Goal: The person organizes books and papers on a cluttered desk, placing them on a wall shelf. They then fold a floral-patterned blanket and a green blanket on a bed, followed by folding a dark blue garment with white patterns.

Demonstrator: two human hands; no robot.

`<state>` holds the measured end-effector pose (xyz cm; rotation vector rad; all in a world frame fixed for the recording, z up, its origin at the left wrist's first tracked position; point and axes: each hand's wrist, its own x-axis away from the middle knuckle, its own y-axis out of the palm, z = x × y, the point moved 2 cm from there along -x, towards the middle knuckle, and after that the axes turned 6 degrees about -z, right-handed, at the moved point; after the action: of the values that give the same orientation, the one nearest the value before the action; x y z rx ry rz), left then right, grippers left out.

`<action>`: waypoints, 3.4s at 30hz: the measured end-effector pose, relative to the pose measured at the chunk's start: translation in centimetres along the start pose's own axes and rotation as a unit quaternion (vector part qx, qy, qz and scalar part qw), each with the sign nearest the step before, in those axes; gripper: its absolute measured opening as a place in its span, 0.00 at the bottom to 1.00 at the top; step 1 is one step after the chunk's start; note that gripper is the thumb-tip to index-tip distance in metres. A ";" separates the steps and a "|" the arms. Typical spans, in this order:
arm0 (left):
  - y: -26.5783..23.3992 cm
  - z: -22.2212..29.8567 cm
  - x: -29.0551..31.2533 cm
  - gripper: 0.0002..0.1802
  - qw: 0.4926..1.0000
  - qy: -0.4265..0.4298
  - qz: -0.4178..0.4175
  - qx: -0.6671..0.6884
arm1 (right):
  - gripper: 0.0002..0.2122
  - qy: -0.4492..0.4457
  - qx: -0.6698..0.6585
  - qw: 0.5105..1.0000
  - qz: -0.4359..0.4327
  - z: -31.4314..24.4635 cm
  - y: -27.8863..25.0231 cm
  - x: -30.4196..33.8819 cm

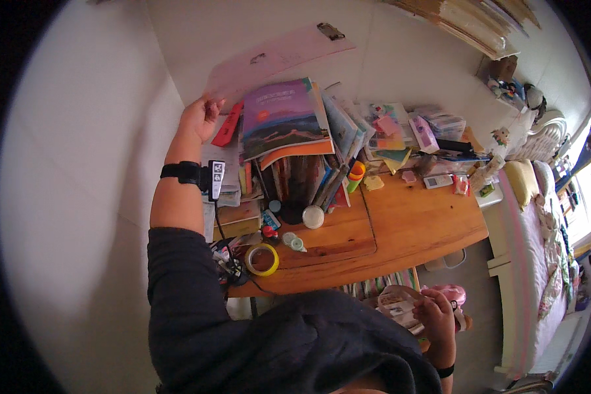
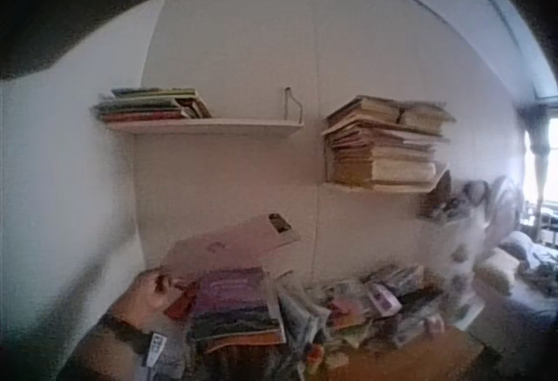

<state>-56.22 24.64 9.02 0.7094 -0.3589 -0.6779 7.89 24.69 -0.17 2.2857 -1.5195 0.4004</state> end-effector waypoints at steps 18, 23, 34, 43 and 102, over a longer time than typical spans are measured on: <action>7.5 -15.3 17.3 0.11 0.867 -0.206 -0.365 -0.269 | 0.32 -0.050 -0.355 0.926 -0.119 -2.6 2.5 -3.5; 7.3 -18.8 19.4 0.11 0.820 -0.227 -0.364 -0.379 | 0.20 -0.118 -0.257 0.952 -0.114 -1.5 1.3 -2.5; 5.1 -13.6 8.6 0.42 0.358 0.272 -0.122 -0.885 | 0.19 -0.086 -0.287 0.954 0.022 6.0 -4.5 -11.6; 4.3 -13.3 5.6 0.31 0.412 0.231 -0.163 -0.866 | 0.09 0.079 -0.377 0.922 0.041 10.4 -1.8 -18.3; 13.0 -26.0 28.0 0.33 0.814 -0.322 -0.478 -0.069 | 0.28 -0.157 -0.350 0.893 -0.235 -1.0 -0.5 -4.2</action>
<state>-16.54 25.36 1.77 0.4637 -0.5627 -1.9164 6.78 28.76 -1.12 2.0483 -0.9358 -0.5895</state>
